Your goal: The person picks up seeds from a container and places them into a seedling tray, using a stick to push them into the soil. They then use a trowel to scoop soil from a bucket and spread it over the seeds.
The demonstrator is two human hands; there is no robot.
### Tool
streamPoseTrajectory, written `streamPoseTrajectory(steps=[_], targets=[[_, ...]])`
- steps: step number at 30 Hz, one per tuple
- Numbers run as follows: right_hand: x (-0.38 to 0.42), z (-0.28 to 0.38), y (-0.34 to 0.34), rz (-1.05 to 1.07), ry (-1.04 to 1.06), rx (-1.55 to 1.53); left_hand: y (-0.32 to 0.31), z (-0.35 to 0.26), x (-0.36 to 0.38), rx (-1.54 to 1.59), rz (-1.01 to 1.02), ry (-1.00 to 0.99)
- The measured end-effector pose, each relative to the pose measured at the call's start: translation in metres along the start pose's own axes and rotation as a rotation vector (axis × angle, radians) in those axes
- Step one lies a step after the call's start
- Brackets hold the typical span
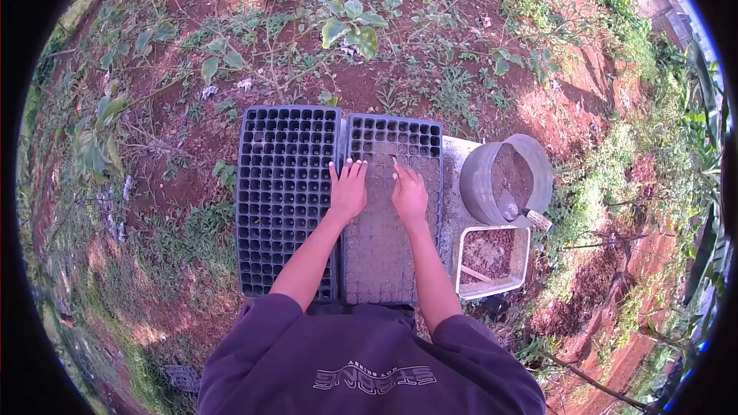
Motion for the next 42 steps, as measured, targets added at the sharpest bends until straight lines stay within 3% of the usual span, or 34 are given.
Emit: streamPoseTrajectory(steps=[2,11,17,36,42], targets=[[-0.002,0.001,0.002,-0.020,0.009,0.000,-0.006,0.001,0.001,-0.003,0.117,0.038],[0.003,0.001,-0.003,-0.012,0.001,-0.033,0.001,0.001,0.001,0.010,-0.004,0.025],[-0.004,0.001,-0.002,0.015,-0.028,-0.020,0.000,0.001,0.001,0.001,0.093,0.052],[0.003,-0.005,-0.005,-0.019,0.006,-0.015,0.000,0.000,0.000,-0.002,-0.002,0.033],[0.006,-0.003,0.001,0.002,-0.040,-0.063,-0.004,0.000,0.000,-0.003,0.076,0.058]])
Point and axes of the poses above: each hand's wrist, its own x-axis away from the middle knuckle, its own y-axis out of the back of the hand, z = x × y, the point moved 9 cm from there along -x, towards the middle knuckle, and after that the axes turned 11 degrees about -z, right-handed, at the moved point
